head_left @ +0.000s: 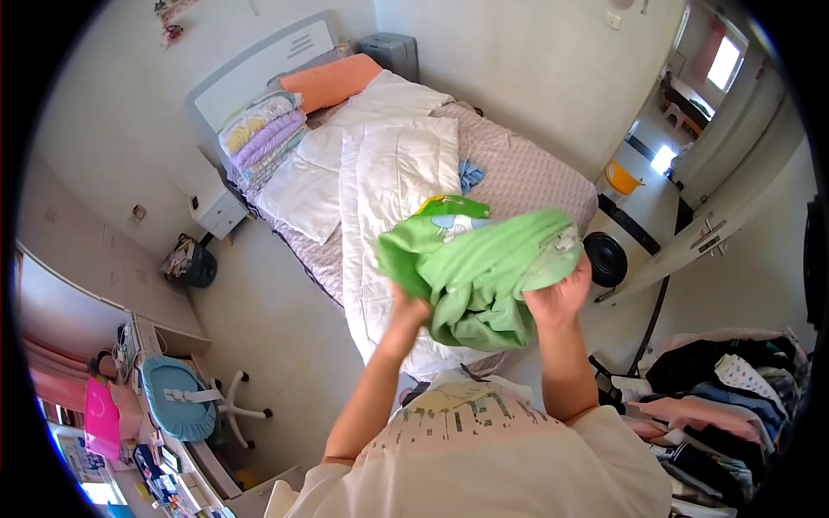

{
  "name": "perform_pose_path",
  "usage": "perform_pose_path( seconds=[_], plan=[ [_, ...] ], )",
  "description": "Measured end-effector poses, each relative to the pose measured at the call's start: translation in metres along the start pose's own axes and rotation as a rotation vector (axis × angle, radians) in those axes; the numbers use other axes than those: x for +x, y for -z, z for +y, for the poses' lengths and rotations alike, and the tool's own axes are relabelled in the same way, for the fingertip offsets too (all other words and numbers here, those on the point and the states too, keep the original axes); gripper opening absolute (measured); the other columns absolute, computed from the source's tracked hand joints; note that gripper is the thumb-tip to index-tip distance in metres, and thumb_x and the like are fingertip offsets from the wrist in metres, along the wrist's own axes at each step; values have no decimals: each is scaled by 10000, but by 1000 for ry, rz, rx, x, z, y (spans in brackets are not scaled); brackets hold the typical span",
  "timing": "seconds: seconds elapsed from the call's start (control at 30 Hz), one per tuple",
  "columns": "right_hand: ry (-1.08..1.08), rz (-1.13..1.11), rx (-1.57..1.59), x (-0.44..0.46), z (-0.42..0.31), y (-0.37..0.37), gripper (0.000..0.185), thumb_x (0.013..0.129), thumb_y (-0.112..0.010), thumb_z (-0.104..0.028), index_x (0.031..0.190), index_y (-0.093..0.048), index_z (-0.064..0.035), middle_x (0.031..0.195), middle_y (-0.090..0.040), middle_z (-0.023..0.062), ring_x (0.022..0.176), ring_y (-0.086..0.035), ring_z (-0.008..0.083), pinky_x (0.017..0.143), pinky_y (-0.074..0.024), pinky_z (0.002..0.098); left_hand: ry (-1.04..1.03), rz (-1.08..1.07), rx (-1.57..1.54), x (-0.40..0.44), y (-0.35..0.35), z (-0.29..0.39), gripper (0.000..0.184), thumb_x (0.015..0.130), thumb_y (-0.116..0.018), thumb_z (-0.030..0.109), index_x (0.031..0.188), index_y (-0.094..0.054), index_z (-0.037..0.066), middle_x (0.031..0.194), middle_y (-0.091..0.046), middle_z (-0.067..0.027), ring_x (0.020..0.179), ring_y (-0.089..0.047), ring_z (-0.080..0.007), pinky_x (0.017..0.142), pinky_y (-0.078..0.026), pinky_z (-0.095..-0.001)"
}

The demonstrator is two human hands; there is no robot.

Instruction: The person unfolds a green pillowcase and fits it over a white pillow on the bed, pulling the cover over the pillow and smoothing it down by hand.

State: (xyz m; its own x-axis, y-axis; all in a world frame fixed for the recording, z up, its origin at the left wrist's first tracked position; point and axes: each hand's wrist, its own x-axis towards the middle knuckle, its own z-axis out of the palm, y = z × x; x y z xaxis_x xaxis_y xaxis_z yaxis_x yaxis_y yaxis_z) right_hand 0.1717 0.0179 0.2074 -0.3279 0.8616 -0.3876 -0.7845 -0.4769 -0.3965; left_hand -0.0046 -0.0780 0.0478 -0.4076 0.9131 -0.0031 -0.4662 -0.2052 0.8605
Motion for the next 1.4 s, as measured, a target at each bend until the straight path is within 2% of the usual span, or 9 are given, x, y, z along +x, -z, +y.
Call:
perform_pose_path(
  seconds=[0.1, 0.23, 0.4, 0.5, 0.8, 1.07, 1.13, 1.33, 1.4],
  plan=[
    [-263, -835, 369, 38, 4, 46, 339, 962, -371, -210, 1150, -562, -1, 722, -553, 32, 658, -504, 95, 769, -466, 290, -374, -58, 672, -14, -42, -12, 886, 725, -790, 140, 1415, -259, -22, 1360, -426, -167, 1260, -426, -257, 1047, -347, -361],
    [103, -827, 146, 18, -18, 22, 358, 963, -427, -219, 1255, -457, -15, 1107, -475, 131, 1028, -450, 204, 957, -382, 372, -42, 314, 281, 41, 20, -77, 328, 930, -565, 227, 1111, -574, -46, 929, -658, -93, 891, -622, -169, 807, -494, -303],
    [935, -460, -913, 27, -27, 16, 632, 832, -668, -198, 1329, -326, -11, 1466, -258, 197, 1372, -267, 344, 1126, -238, 449, 425, -135, -372, 31, -23, 7, 443, 992, -349, 322, 1309, -473, 37, 1196, -599, -124, 1026, -618, -273, 925, -509, -408],
    [572, -974, -1554, -17, 7, 39, 753, 781, -746, -171, 1379, -304, -54, 1382, -378, 197, 1284, -400, 285, 1070, -324, 405, 301, -79, -819, 18, -55, 38, 446, 979, -363, 275, 1351, -434, 39, 1283, -554, -152, 1111, -589, -310, 964, -489, -444],
    [476, -360, -554, 20, -32, 104, 358, 840, -656, -58, 1186, -570, -22, 1050, -646, 92, 950, -627, 192, 849, -502, 328, -41, 76, 253, 47, 45, 22, 350, 821, -536, -100, 1162, -534, -22, 1111, -619, -127, 983, -626, -249, 828, -531, -353],
    [234, -312, -237, 16, -23, 99, 393, 964, -527, -282, 1270, -485, -39, 1231, -562, 108, 1111, -560, 255, 975, -446, 408, 511, -593, -884, 8, 19, -43, 711, 947, -247, 618, 1481, -263, 148, 1502, -318, -77, 1363, -323, -258, 1122, -242, -480],
    [291, -348, -286, 14, -14, 92, 387, 968, -519, -278, 1274, -483, -43, 1219, -566, 95, 1114, -555, 242, 977, -442, 396, 357, -326, -135, -2, -19, -65, 792, 890, -442, 618, 1485, -255, 129, 1498, -332, -68, 1375, -295, -296, 1129, -218, -482],
    [537, -1028, -238, 55, -140, 128, 470, 958, -524, -210, 1385, -359, -107, 1047, -580, 86, 936, -603, 213, 793, -517, 310, 217, -152, -364, -3, 9, 49, 684, 781, -657, 262, 1350, -397, -15, 1255, -552, -185, 1085, -595, -307, 897, -513, -446],
    [416, -612, -443, 44, -120, 118, 537, 934, -569, -233, 1397, -330, -103, 1089, -593, 86, 989, -605, 216, 778, -514, 286, 209, -112, -501, -1, -7, 66, 654, 779, -652, 237, 1334, -416, -14, 1230, -570, -182, 1058, -605, -315, 886, -518, -452]
  ],
)
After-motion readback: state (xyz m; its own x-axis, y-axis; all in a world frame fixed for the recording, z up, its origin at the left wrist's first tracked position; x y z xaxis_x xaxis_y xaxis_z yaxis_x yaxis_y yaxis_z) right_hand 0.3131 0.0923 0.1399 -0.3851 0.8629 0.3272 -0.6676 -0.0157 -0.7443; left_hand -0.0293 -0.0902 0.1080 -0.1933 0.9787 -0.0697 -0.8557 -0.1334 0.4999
